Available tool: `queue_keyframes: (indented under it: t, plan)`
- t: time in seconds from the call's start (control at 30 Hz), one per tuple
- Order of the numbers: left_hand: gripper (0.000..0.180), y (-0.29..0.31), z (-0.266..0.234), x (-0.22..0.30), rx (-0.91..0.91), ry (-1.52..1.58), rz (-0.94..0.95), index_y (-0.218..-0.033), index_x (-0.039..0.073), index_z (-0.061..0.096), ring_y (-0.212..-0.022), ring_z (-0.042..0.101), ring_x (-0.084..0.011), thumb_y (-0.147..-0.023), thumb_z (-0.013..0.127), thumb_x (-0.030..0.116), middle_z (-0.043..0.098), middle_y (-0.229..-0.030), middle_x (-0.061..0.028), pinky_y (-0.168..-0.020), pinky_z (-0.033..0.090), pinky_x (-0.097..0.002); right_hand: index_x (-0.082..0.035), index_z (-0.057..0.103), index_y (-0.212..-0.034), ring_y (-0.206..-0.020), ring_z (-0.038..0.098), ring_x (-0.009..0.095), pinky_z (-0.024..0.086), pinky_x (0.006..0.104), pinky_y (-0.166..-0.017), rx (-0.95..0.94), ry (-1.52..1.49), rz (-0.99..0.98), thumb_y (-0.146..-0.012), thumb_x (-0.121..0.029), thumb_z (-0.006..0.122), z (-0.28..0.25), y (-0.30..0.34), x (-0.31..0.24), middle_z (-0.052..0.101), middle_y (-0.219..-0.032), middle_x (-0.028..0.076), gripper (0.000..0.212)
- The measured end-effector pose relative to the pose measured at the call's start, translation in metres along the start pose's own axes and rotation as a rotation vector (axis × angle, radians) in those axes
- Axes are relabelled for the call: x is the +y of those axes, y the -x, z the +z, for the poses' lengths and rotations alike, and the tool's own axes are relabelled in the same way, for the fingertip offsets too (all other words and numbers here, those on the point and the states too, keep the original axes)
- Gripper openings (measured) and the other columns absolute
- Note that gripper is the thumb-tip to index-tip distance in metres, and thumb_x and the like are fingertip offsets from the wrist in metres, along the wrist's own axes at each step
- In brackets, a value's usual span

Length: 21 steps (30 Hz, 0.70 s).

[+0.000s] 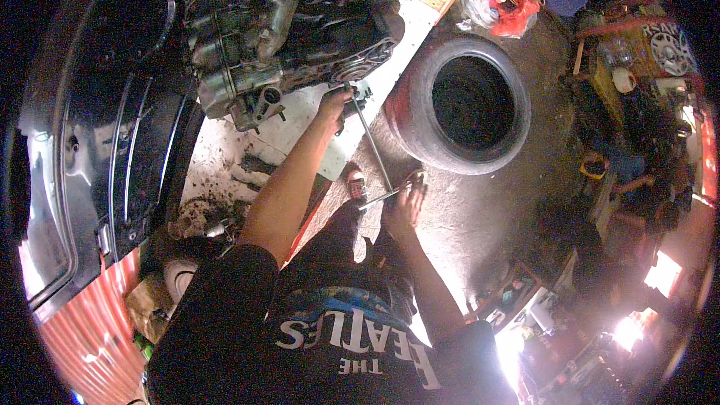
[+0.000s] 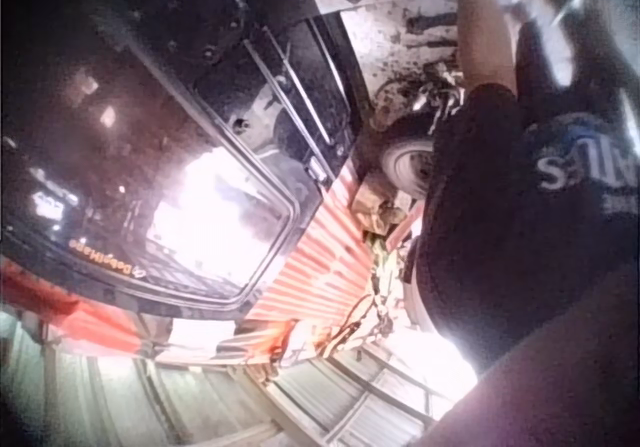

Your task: The person uses a socket wrench to loosen and remove bolts from a car engine block resting on a workbench. The person repeatedly applies torque to the wrench and removes each bolt by hand, placing them on the workbench.

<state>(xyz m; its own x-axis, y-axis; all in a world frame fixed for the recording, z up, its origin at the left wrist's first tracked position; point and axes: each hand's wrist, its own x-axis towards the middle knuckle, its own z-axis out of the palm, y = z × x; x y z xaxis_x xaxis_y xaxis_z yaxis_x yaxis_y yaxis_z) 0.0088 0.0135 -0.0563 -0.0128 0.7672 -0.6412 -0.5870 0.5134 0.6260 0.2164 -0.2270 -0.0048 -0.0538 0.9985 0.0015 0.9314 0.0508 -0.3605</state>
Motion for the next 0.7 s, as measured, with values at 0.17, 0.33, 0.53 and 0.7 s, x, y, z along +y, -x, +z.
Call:
queue_keyframes:
  t: [0.17, 0.33, 0.53, 0.7]
  plan:
    - [0.019, 0.003, 0.002, 0.000, 0.011, -0.052, 0.073, -0.105, -0.002, 0.059, -0.077, 0.069, -0.0296, -0.090, 0.060, 0.008, 0.065, -0.097, -0.0161, -0.071, 0.063, -0.0412, -0.001, 0.054, -0.110, -0.092, 0.060, 0.036, 0.049, 0.0483, -0.085, 0.036, -0.150, 0.023, -0.091, -0.024, 0.058, 0.024, -0.026, -0.018, 0.060, -0.097, 0.021, 0.031]
    - [0.017, -0.005, -0.015, -0.004, -0.069, 0.046, -0.010, -0.103, -0.002, 0.061, -0.075, 0.070, -0.0271, -0.090, 0.060, 0.009, 0.067, -0.092, -0.0148, -0.068, 0.062, -0.0373, -0.009, 0.061, -0.093, -0.059, 0.058, 0.020, 0.050, 0.0347, -0.054, -0.303, -2.024, 1.454, -0.098, -0.051, 0.042, 0.024, -0.041, -0.025, 0.058, -0.067, 0.005, 0.047]
    - [0.014, -0.013, -0.009, -0.010, -0.008, 0.006, 0.048, -0.104, -0.002, 0.058, -0.073, 0.070, -0.0287, -0.091, 0.056, 0.004, 0.066, -0.094, -0.0160, -0.066, 0.063, -0.0393, -0.005, 0.051, -0.113, -0.083, 0.059, 0.029, 0.051, 0.0388, -0.074, -0.027, -1.760, 1.293, -0.095, -0.048, 0.050, 0.003, -0.039, -0.019, 0.058, -0.096, 0.013, 0.046]
    - [0.012, -0.013, -0.012, -0.009, 0.012, 0.026, 0.055, -0.102, -0.002, 0.058, -0.072, 0.070, -0.0280, -0.092, 0.057, 0.004, 0.066, -0.093, -0.0158, -0.065, 0.063, -0.0389, 0.006, 0.037, -0.132, -0.134, 0.028, 0.045, 0.020, 0.0550, -0.112, 0.171, -0.175, 0.296, -0.075, -0.021, 0.072, 0.000, 0.006, 0.017, 0.036, -0.135, 0.029, 0.072]
